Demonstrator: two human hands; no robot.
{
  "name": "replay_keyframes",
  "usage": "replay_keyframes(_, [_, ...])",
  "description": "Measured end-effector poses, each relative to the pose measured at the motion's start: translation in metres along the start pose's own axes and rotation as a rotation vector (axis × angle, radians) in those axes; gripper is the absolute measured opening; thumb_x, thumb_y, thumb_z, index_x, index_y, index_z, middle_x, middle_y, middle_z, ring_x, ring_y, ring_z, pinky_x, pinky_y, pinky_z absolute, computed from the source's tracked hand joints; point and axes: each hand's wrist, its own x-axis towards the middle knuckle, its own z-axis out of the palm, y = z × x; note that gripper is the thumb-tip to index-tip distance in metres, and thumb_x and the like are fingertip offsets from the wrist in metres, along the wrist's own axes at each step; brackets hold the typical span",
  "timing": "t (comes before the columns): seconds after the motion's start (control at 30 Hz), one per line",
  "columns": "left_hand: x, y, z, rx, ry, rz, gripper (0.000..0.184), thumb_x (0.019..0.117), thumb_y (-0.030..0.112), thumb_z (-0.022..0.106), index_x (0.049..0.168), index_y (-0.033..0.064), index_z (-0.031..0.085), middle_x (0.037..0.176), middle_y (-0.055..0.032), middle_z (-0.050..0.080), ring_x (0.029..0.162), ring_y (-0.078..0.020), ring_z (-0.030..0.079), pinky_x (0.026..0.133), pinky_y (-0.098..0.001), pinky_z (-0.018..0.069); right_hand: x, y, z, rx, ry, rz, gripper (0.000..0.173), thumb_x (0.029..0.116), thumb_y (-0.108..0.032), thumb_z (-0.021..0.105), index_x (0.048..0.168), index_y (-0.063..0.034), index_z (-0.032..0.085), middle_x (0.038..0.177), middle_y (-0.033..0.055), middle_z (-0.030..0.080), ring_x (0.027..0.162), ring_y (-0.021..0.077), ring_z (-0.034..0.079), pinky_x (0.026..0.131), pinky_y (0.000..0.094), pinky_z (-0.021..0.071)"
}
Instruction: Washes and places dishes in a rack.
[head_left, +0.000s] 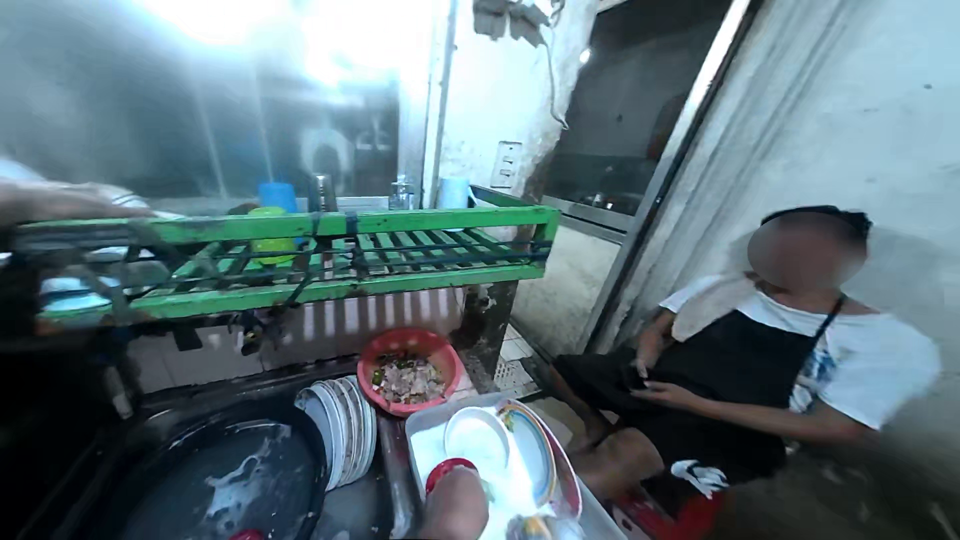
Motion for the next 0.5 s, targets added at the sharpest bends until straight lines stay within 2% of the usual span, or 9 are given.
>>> replay_keyframes(0.03, [0.007, -0.005, 0.0, -0.167, 0.041, -0.002, 0.036, 0.1049, 0.02, 0.046, 0.123, -0.005, 0.064, 0.126, -0.0261, 0.065, 0.119, -0.0396, 0.062, 0.102, -0.0585, 0.0471, -0.005, -0.008, -0.008, 0.154, 0.07, -0.005, 0.044, 0.0977, -0.027, 0.062, 0.125, 0.008, 0.063, 0.121, 0.0263, 0.068, 0.116, 0.0355, 0.066, 0.104, 0.0536, 0.0505])
replay_keyframes(0.1, [0.007, -0.006, 0.002, -0.593, 0.084, -0.011, 0.028, 0.1019, 0.013, 0.053, 0.119, -0.0054, 0.065, 0.107, -0.0215, 0.066, 0.098, -0.0307, 0.063, 0.089, -0.0489, 0.0505, -0.011, -0.031, -0.021, 0.294, 0.224, -0.017, 0.045, 0.0963, -0.015, 0.063, 0.13, 0.0138, 0.058, 0.127, 0.0294, 0.065, 0.122, 0.0334, 0.063, 0.11, 0.0456, 0.0473])
replay_keyframes(0.13, [0.0, -0.003, 0.006, -0.805, 0.076, 0.006, 0.023, 0.1, 0.008, 0.055, 0.117, -0.0049, 0.063, 0.098, -0.0161, 0.065, 0.087, -0.0235, 0.062, 0.08, -0.0425, 0.0516, -0.011, -0.039, -0.021, 0.298, 0.295, -0.056, 0.044, 0.0963, -0.017, 0.065, 0.128, 0.0133, 0.06, 0.126, 0.0289, 0.065, 0.121, 0.0326, 0.064, 0.11, 0.0439, 0.0478])
replay_keyframes(0.2, [-0.026, 0.008, 0.018, -1.083, 0.045, 0.084, 0.024, 0.0971, -0.004, 0.052, 0.121, -0.005, 0.058, 0.094, -0.0085, 0.062, 0.081, -0.0126, 0.059, 0.076, -0.0329, 0.0521, -0.003, -0.055, -0.017, 0.278, 0.311, -0.097, 0.047, 0.0957, -0.026, 0.067, 0.125, 0.0098, 0.065, 0.125, 0.026, 0.068, 0.122, 0.0327, 0.064, 0.111, 0.0451, 0.0469])
replay_keyframes(0.27, [-0.046, 0.012, 0.03, -1.132, 0.134, 0.204, 0.025, 0.0967, -0.004, 0.051, 0.12, -0.0072, 0.057, 0.099, -0.0081, 0.063, 0.088, -0.0095, 0.06, 0.083, -0.0298, 0.0522, 0.014, -0.068, -0.024, 0.341, 0.251, 0.019, 0.05, 0.0943, -0.032, 0.069, 0.126, 0.0073, 0.065, 0.123, 0.0221, 0.069, 0.12, 0.0293, 0.066, 0.109, 0.0451, 0.0489])
replay_keyframes(0.33, [-0.059, 0.01, 0.031, -0.991, 0.209, 0.304, 0.032, 0.0977, 0.004, 0.057, 0.126, -0.0094, 0.061, 0.112, -0.0157, 0.07, 0.103, -0.0148, 0.066, 0.096, -0.0344, 0.0526, 0.043, -0.071, -0.04, 0.482, 0.14, 0.203, 0.041, 0.0959, -0.024, 0.068, 0.123, 0.006, 0.066, 0.12, 0.0225, 0.069, 0.114, 0.0298, 0.065, 0.103, 0.0483, 0.0501])
replay_keyframes(0.4, [-0.067, 0.007, 0.026, -0.845, 0.276, 0.376, 0.033, 0.0988, 0.006, 0.058, 0.127, -0.011, 0.063, 0.116, -0.0202, 0.07, 0.109, -0.0187, 0.067, 0.101, -0.0369, 0.051, 0.059, -0.072, -0.042, 0.546, 0.045, 0.289, 0.037, 0.1001, -0.023, 0.064, 0.125, 0.0035, 0.065, 0.121, 0.0205, 0.067, 0.112, 0.0272, 0.064, 0.099, 0.0462, 0.051])
replay_keyframes(0.47, [-0.065, 0.0, 0.021, -0.822, 0.322, 0.319, 0.033, 0.0994, 0.006, 0.056, 0.126, -0.0116, 0.062, 0.115, -0.0219, 0.07, 0.107, -0.0216, 0.067, 0.1, -0.0391, 0.0514, 0.049, -0.088, -0.033, 0.276, 0.024, 0.198, 0.043, 0.1011, -0.026, 0.061, 0.13, 0.0055, 0.063, 0.128, 0.0247, 0.066, 0.123, 0.0347, 0.061, 0.108, 0.0506, 0.0463])
replay_keyframes(0.5, [-0.063, -0.004, 0.016, -0.802, 0.331, 0.244, 0.032, 0.1009, 0.007, 0.054, 0.126, -0.0125, 0.061, 0.115, -0.0243, 0.068, 0.107, -0.0255, 0.066, 0.099, -0.0423, 0.0507, 0.034, -0.095, -0.023, 0.171, 0.054, 0.089, 0.045, 0.0991, -0.026, 0.062, 0.128, 0.0084, 0.063, 0.126, 0.0281, 0.066, 0.123, 0.0399, 0.062, 0.108, 0.0545, 0.0461])
